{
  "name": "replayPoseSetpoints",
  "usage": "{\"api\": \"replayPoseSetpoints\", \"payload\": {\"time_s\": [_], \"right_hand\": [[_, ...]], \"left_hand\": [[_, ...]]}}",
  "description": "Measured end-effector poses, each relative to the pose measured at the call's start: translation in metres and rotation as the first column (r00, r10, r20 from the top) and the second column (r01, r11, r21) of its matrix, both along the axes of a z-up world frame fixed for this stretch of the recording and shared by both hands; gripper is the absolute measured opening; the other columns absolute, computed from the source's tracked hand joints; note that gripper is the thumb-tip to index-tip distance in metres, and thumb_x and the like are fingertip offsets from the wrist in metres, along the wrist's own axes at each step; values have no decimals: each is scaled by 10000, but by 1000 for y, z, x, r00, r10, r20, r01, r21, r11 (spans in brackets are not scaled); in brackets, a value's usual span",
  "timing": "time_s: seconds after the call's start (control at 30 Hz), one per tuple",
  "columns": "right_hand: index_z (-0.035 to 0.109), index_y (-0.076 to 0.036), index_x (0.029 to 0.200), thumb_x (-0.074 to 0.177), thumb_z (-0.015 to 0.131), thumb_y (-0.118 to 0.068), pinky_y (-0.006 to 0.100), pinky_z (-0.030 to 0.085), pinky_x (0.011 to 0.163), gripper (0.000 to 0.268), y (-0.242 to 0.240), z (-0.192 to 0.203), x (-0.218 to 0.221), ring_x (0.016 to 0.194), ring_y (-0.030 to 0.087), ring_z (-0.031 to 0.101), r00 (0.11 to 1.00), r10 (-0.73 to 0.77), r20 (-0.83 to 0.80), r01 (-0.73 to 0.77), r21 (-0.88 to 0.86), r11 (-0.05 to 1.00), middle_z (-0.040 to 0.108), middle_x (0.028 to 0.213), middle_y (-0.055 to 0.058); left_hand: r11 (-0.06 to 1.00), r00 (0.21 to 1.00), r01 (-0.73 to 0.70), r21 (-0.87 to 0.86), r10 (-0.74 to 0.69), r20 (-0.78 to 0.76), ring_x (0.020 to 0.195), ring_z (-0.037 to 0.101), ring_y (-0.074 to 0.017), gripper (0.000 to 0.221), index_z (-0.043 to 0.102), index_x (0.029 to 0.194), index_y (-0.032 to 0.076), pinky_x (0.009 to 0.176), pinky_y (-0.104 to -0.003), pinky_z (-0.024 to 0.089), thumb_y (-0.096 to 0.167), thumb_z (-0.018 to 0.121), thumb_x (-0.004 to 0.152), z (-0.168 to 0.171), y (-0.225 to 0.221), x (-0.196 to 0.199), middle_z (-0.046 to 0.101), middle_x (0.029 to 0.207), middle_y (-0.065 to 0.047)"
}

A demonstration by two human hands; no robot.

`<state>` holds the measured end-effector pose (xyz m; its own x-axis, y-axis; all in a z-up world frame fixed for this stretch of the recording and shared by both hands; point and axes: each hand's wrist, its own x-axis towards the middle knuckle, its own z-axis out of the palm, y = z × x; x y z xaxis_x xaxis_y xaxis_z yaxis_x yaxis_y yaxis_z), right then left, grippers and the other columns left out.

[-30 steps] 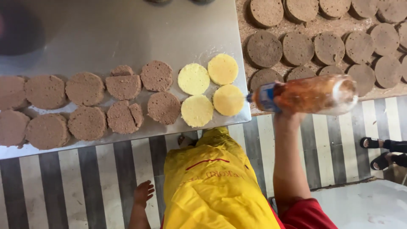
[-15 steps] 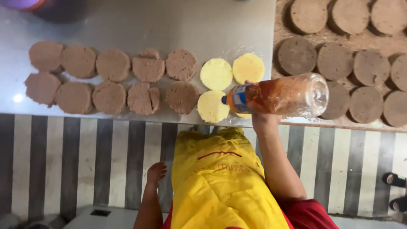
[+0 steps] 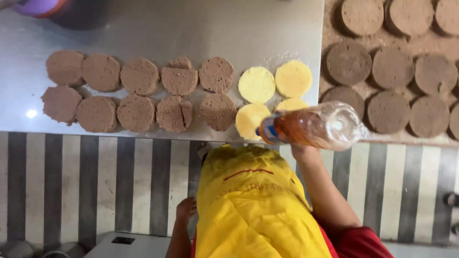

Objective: Pour simple syrup from a plastic bottle to soak cake layers arranged on a counter.

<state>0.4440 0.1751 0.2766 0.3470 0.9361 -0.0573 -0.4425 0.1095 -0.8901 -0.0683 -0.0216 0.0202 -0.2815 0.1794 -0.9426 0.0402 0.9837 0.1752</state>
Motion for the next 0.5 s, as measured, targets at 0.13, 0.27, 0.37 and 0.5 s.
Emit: {"api": "replayPoseSetpoints", "payload": {"time_s": [0.13, 0.27, 0.37, 0.5], "right_hand": [[576, 22, 1227, 992, 812, -49, 556, 564, 1124, 341, -35, -5, 35, 1082, 356, 650, 944, -325, 59, 331, -167, 929, 677, 1131, 172], [616, -35, 1294, 789, 836, 23, 492, 541, 1134, 554, 2, 34, 3, 1223, 341, 677, 926, -377, -30, 378, 20, 926, 696, 1227, 117], [558, -170, 1324, 754, 847, 51, 506, 568, 1116, 676, -10, 38, -14, 1182, 312, 684, 937, -348, 1, 347, 96, 933, 674, 1181, 57], [585, -76, 1363, 926, 798, 38, 440, 535, 1152, 499, -18, 52, 6, 1275, 290, 648, 923, -383, -30, 381, 191, 904, 666, 1272, 113]], "left_hand": [[999, 999, 34, 19, -34, 22, 1019, 728, -324, 384, 702, 1291, 86, 912, -482, 615, 269, 622, 962, 1, 33, -27, 756, 1149, -129], [985, 983, 157, 66, -163, 90, 1064, 694, -293, 378, 643, 1338, 112, 901, -440, 565, 298, 585, 1014, 4, 96, -53, 718, 1204, -102], [978, 977, 181, 103, -191, 96, 1028, 698, -262, 354, 642, 1340, 113, 852, -392, 562, 254, 589, 1020, 5, 141, -70, 720, 1196, -94], [960, 988, 91, 267, -119, 94, 871, 691, -215, 357, 691, 1264, 51, 725, -363, 534, 271, 648, 985, 0, 166, -78, 742, 1060, -96]]}}
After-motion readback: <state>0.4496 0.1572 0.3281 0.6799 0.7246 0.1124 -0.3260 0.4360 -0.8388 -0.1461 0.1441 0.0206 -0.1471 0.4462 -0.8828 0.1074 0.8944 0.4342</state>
